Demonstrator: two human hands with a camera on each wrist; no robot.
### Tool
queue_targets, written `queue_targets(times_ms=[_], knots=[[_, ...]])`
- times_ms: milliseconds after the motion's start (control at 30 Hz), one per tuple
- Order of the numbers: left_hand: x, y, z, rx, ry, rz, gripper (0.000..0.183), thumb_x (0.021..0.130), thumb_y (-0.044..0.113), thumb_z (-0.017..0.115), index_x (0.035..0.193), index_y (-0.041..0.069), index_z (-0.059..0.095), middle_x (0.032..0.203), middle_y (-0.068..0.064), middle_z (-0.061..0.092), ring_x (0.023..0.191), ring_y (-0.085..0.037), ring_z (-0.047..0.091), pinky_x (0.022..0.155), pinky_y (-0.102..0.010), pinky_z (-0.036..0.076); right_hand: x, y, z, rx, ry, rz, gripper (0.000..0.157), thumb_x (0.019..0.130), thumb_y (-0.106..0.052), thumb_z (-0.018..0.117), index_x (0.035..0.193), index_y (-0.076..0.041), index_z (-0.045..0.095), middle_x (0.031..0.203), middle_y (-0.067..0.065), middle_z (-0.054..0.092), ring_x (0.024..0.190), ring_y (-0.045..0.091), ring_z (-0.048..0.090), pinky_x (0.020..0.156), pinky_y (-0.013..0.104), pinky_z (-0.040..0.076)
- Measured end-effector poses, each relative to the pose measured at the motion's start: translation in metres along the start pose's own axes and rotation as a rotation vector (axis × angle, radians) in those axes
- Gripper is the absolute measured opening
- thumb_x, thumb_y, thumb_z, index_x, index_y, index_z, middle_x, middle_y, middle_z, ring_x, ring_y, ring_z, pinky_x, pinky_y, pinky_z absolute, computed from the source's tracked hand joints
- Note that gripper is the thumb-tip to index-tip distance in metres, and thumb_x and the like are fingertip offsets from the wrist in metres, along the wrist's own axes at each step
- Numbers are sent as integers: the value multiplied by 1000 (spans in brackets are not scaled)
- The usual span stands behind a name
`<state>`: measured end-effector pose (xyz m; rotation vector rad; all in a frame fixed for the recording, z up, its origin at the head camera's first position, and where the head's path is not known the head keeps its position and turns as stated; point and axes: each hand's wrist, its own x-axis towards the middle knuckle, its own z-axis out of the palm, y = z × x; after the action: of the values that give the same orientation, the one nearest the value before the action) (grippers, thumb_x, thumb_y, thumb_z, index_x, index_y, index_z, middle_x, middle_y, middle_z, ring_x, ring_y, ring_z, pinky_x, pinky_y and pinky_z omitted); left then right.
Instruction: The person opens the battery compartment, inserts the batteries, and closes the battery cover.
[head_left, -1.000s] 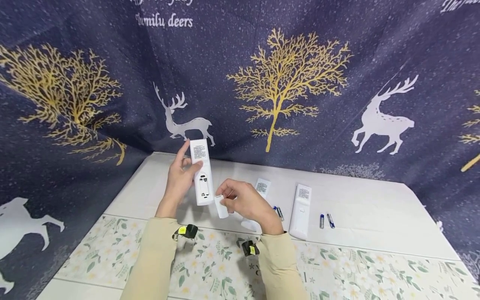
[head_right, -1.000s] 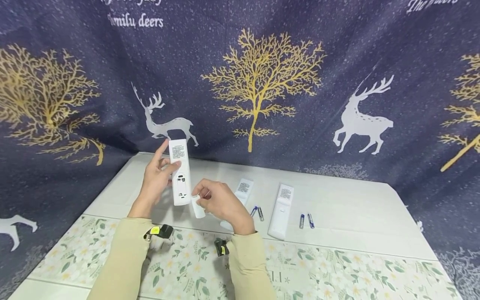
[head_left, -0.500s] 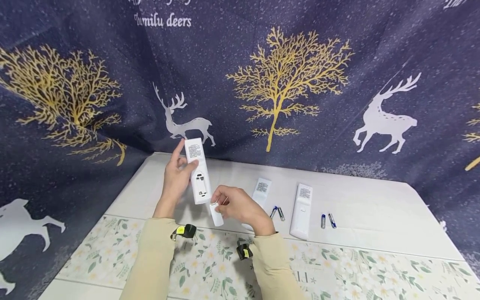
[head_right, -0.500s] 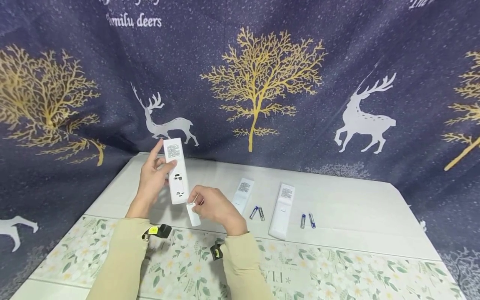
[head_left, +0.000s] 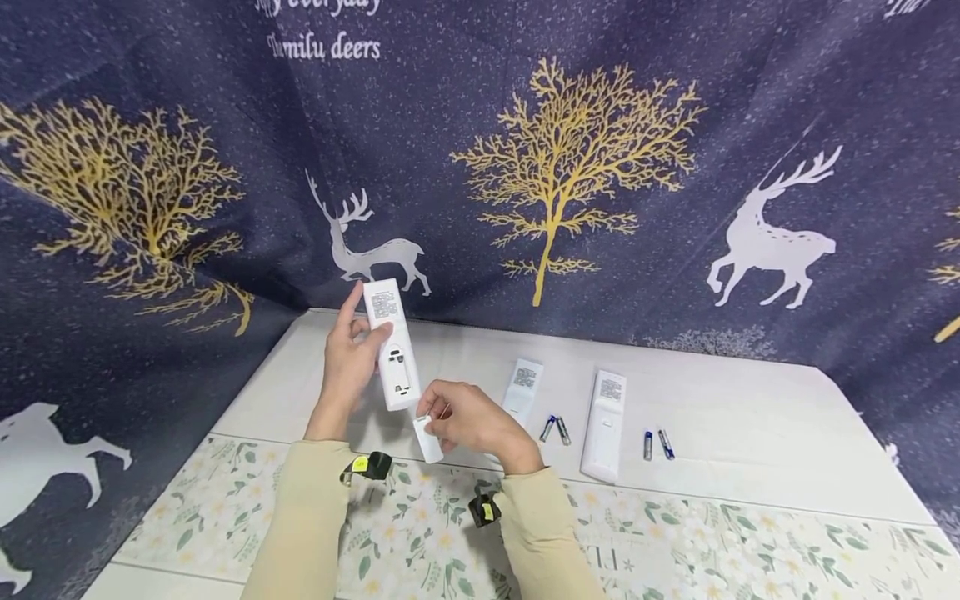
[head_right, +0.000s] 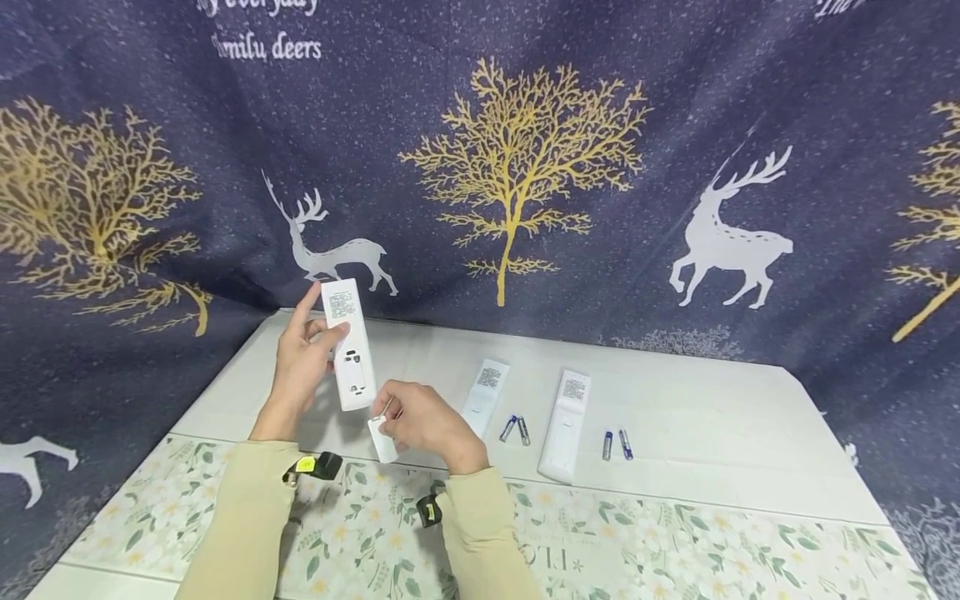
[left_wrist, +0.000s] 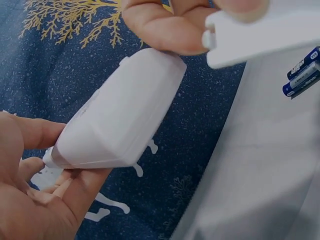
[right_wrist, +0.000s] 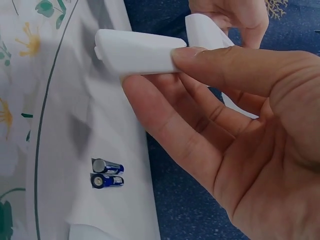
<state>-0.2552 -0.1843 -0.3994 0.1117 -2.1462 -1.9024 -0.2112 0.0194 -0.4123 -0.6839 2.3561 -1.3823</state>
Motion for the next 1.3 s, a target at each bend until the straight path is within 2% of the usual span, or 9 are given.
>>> queue_targets(times_ms=[500, 733, 1033, 1300], knots=[[-2, 3, -3, -20, 18, -33, 80, 104, 8, 65, 169, 36, 29, 125, -21, 65, 76, -10, 67, 57, -22, 54, 2, 3, 8, 39, -38, 62, 18, 95, 13, 70, 99, -4, 67, 86, 7, 64, 77, 32, 71, 62, 37, 64], [-2, 3, -3, -11, 19, -25, 79, 103, 9, 64, 169, 37, 30, 121, -19, 65, 75, -10, 66, 56, -22, 54, 5, 6, 13, 34, -34, 80, 18, 95, 13, 69, 100, -4, 66, 84, 6, 65, 68, 27, 70, 62, 38, 64], [-1, 3, -5, -6, 28, -34, 78, 104, 9, 64, 169, 34, 30, 120, -17, 65, 76, -11, 66, 57, -22, 53, 7, 10, 23, 34, -61, 99, 18, 95, 13, 68, 100, -4, 66, 85, 6, 63, 71, 29, 69, 61, 36, 63], [0, 3, -7, -29, 34, -44, 78, 104, 8, 64, 169, 36, 30, 119, -15, 65, 75, -12, 67, 57, -24, 55, 8, 15, 25, -3, -64, 108, 19, 94, 13, 70, 100, -5, 68, 82, 4, 64, 65, 26, 68, 60, 33, 61]])
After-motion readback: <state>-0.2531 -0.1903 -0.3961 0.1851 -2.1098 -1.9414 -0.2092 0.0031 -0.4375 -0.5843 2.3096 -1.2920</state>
